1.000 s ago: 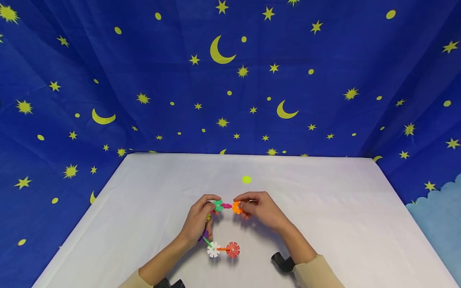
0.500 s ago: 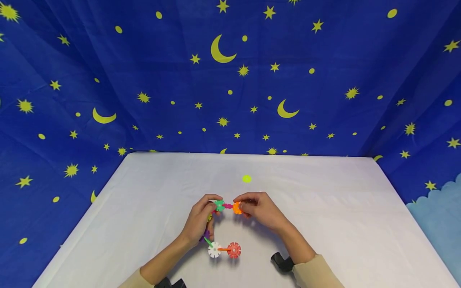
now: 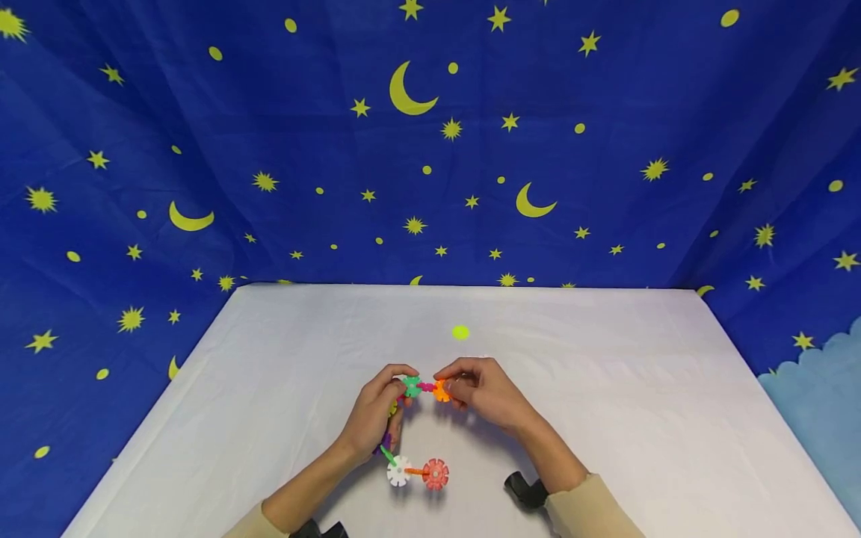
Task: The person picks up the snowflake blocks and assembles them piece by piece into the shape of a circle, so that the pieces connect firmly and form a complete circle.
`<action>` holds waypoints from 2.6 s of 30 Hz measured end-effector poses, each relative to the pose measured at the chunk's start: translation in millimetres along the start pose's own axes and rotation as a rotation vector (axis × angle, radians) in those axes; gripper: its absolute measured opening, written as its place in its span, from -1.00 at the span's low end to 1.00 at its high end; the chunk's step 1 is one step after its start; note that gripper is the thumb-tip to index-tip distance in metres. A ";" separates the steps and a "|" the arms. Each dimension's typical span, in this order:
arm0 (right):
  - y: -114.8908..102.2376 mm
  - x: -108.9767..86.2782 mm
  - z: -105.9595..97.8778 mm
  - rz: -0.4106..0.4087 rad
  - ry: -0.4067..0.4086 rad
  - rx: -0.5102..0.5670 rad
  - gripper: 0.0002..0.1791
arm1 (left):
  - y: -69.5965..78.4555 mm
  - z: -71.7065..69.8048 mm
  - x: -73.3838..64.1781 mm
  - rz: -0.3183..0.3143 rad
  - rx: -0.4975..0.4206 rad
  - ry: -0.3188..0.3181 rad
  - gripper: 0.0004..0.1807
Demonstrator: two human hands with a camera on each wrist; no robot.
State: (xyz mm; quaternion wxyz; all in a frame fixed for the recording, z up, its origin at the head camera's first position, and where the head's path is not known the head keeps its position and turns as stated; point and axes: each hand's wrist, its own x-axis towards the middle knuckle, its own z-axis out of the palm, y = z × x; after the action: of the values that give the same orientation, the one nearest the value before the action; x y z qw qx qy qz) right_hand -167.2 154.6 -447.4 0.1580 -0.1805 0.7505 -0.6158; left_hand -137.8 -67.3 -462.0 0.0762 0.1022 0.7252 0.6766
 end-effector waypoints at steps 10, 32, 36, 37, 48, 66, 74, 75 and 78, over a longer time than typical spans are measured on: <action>-1.7 0.8 2.6 0.017 0.006 -0.041 -0.78 | -0.2 0.9 -1.1 0.023 0.062 0.018 -0.71; 1.2 5.1 4.7 0.066 0.071 -0.029 -0.83 | -3.7 4.1 -1.4 -0.044 0.063 -0.036 -0.63; -0.7 4.8 6.1 0.069 0.066 -0.024 -0.84 | -3.2 3.9 -1.8 -0.042 -0.012 -0.044 -0.59; -1.1 4.7 6.3 0.070 0.066 -0.021 -0.84 | -4.0 4.1 -1.7 -0.041 -0.025 -0.043 -0.59; -1.3 9.5 -12.3 0.033 0.074 -0.018 -0.65 | -3.7 6.0 -1.5 -0.056 0.030 -0.020 -0.78; 18.6 41.9 -38.0 0.074 0.154 -0.748 -0.70 | -3.7 3.5 0.1 -0.058 0.006 -0.009 -0.59; 18.4 38.4 -37.8 0.126 0.123 -0.665 -0.81 | -6.2 4.0 0.5 -0.063 0.017 0.002 -0.61; 18.3 37.0 -38.0 0.114 0.116 -0.646 -0.83 | -6.1 4.2 0.6 -0.063 0.019 0.004 -0.61; 16.8 31.7 -37.6 0.062 0.101 -0.582 -0.86 | -5.5 4.7 0.5 -0.065 0.023 0.010 -0.61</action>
State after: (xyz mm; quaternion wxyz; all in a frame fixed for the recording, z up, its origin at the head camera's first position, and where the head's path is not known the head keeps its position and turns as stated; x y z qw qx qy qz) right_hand -213.9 175.4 -457.1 0.0807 -0.1645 0.9076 -0.3777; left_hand -137.4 -63.0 -467.8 0.0934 0.0761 0.7361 0.6661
